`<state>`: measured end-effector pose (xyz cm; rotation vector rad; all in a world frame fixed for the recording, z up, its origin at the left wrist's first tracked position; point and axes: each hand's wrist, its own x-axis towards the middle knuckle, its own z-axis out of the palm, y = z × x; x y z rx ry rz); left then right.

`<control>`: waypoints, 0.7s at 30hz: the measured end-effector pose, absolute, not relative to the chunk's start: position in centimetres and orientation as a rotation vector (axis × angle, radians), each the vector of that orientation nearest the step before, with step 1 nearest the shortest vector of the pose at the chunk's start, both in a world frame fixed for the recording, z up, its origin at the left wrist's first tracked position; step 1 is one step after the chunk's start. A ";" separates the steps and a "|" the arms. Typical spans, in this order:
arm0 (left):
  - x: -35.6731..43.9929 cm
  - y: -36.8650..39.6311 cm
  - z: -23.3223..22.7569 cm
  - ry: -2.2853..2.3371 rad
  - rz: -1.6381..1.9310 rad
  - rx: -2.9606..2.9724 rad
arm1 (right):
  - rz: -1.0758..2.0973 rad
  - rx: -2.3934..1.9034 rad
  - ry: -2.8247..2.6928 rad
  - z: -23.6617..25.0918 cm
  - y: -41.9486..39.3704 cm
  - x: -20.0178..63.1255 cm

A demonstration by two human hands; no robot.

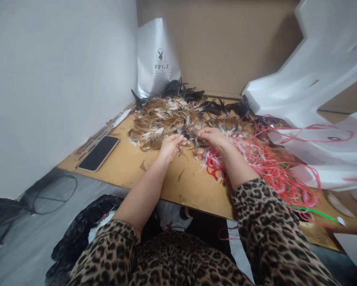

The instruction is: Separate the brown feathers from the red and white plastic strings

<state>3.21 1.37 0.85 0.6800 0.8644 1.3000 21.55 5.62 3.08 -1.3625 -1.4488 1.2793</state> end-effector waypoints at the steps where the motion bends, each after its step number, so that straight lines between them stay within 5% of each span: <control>1: 3.2 1.4 0.8 0.859 1.293 0.680 | 1.344 -1.299 -1.399 3.1 5.6 21.5; 21: 3.2 1.2 1.4 0.827 1.299 0.584 | 1.404 -1.059 -1.389 2.6 4.7 18.8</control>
